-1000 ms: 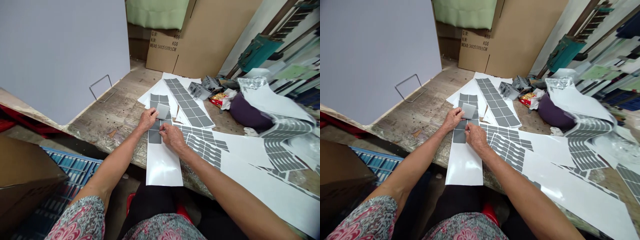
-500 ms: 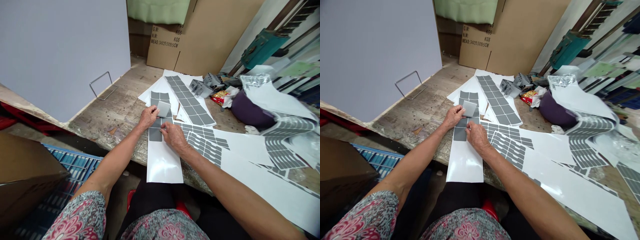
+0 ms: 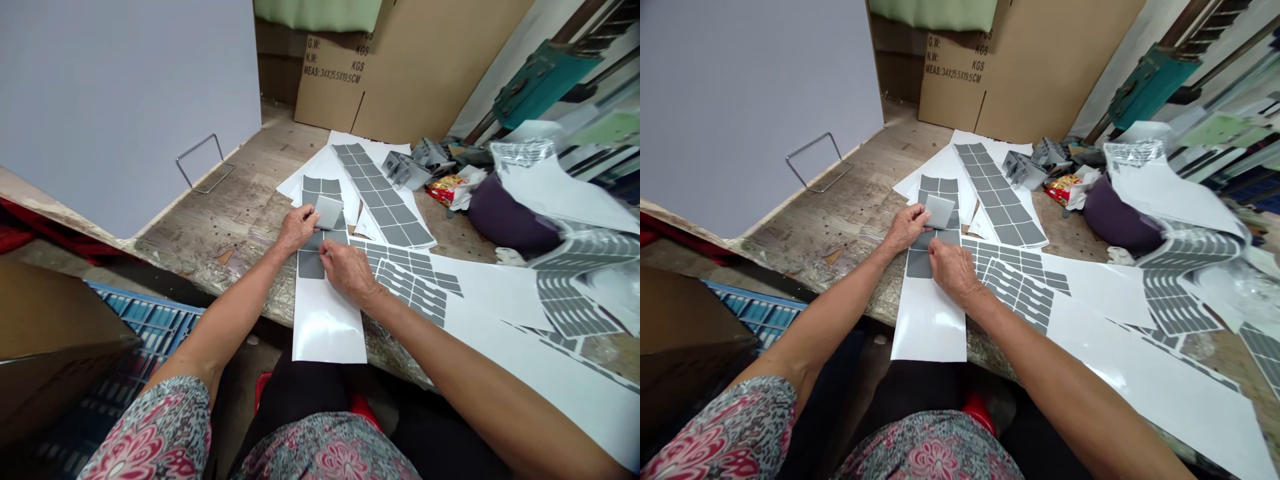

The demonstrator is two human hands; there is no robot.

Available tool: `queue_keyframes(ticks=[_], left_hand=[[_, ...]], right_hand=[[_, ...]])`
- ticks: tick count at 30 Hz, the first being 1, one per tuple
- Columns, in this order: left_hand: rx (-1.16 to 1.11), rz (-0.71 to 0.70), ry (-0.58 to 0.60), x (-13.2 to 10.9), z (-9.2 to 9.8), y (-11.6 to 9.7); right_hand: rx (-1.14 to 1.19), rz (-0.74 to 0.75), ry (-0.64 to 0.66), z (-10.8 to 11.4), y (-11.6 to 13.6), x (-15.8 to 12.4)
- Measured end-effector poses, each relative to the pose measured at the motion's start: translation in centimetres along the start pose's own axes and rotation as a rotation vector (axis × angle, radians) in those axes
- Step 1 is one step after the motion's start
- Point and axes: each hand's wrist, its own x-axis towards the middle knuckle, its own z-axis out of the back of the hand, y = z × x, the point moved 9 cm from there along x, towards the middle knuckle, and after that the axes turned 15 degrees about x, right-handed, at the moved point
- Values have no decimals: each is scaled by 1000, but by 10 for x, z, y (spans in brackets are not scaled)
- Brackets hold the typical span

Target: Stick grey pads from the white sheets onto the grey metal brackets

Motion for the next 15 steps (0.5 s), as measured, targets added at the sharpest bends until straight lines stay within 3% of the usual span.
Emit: queue_keyframes(ticks=[8, 12, 15], left_hand=[[15, -43, 3, 0, 1, 0], [19, -57, 0, -1, 1, -2], [27, -57, -6, 0, 2, -2]], right_hand=[[164, 164, 2, 0, 9, -4], [350, 12, -67, 5, -10, 6], [456, -91, -35, 1, -20, 13]])
